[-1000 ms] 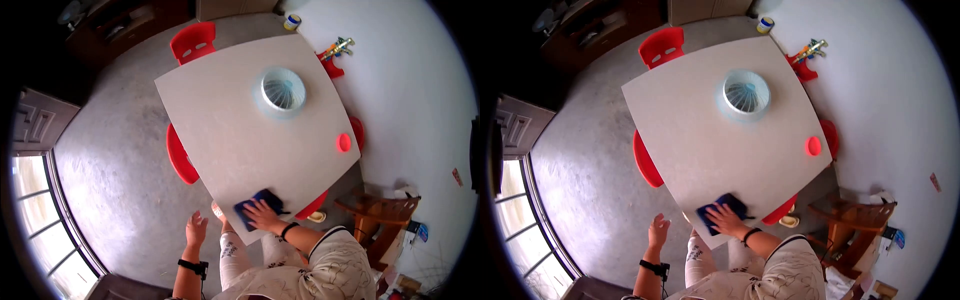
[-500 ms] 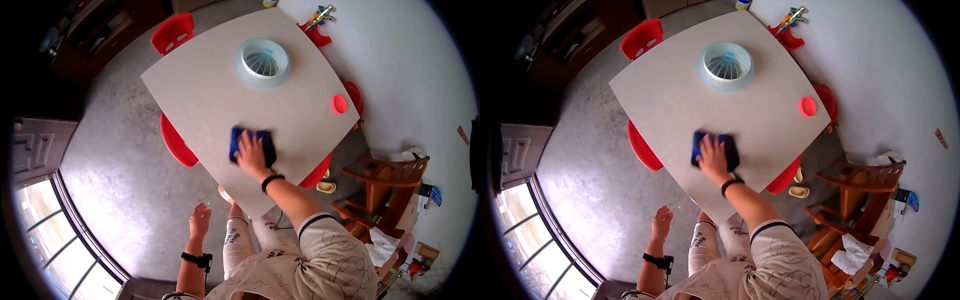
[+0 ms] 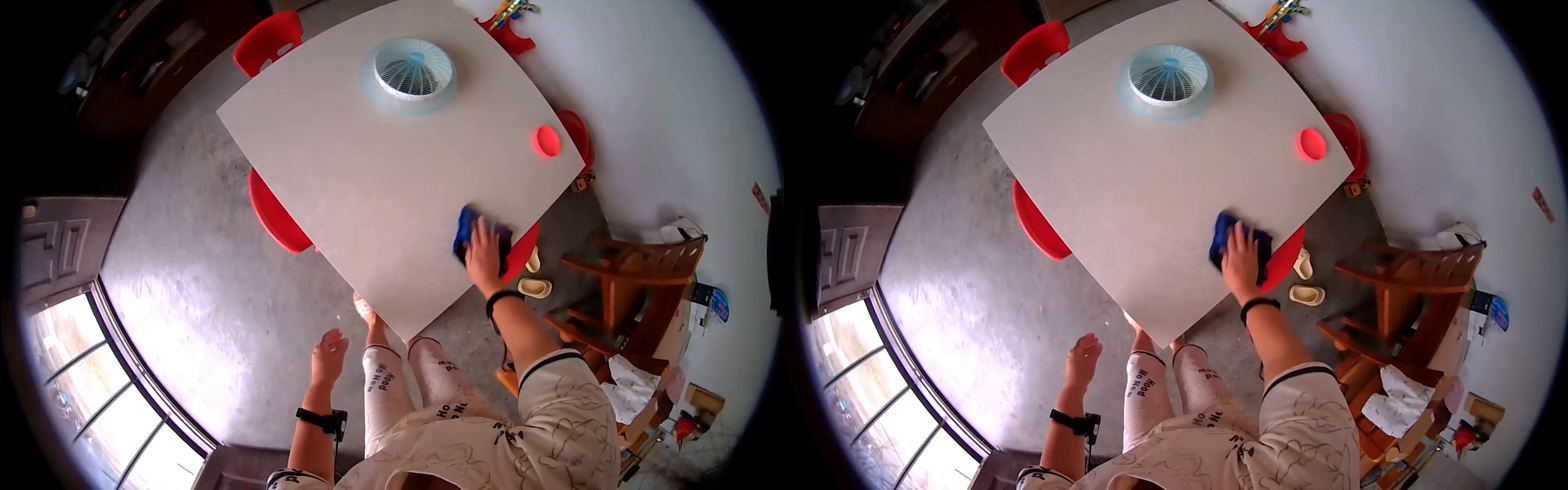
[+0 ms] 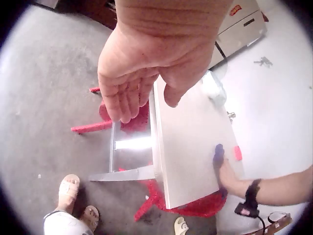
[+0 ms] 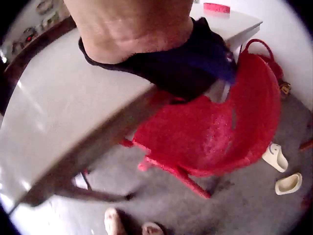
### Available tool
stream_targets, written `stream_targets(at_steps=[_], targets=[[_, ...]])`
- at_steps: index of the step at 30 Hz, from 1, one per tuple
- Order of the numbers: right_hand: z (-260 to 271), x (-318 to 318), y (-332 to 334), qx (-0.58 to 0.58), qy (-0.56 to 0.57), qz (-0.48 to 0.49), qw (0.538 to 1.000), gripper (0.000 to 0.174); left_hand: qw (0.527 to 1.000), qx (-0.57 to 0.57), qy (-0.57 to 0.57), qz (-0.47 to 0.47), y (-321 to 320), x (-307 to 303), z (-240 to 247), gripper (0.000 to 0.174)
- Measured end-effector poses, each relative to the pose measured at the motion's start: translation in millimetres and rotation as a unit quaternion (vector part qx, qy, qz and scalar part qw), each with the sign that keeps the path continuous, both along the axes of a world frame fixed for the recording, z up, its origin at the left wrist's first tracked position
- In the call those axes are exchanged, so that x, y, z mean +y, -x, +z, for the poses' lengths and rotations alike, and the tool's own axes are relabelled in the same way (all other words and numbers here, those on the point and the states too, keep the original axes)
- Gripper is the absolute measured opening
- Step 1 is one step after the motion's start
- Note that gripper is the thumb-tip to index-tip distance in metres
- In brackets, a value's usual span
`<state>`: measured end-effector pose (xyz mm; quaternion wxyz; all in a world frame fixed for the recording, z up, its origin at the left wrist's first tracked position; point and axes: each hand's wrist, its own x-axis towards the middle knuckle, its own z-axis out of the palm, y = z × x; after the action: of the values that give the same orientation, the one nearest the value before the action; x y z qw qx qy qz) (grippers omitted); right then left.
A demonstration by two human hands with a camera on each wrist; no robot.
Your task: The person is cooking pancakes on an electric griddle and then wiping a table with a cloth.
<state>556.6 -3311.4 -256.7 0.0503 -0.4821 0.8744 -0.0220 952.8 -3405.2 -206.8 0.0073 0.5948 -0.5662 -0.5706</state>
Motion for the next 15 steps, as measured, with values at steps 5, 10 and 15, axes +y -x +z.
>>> stream_targets(at_steps=[5, 10, 15], targets=[[-23, -46, -13, 0.039, 0.007, -0.142, 0.989, 0.055, 1.0, -0.004, 0.005, -0.014, -31, -12, -1, 0.036], [-8, -25, -139, 0.003, 0.0, -0.105, 0.995, 0.059, 1.0, -0.007, 0.017, 0.006, -78, -56, 4, 0.04], [-14, -44, -229, 0.008, -0.031, -0.205, 0.978, 0.058, 0.999, -0.021, 0.015, -0.046, -139, -119, 8, 0.036]])
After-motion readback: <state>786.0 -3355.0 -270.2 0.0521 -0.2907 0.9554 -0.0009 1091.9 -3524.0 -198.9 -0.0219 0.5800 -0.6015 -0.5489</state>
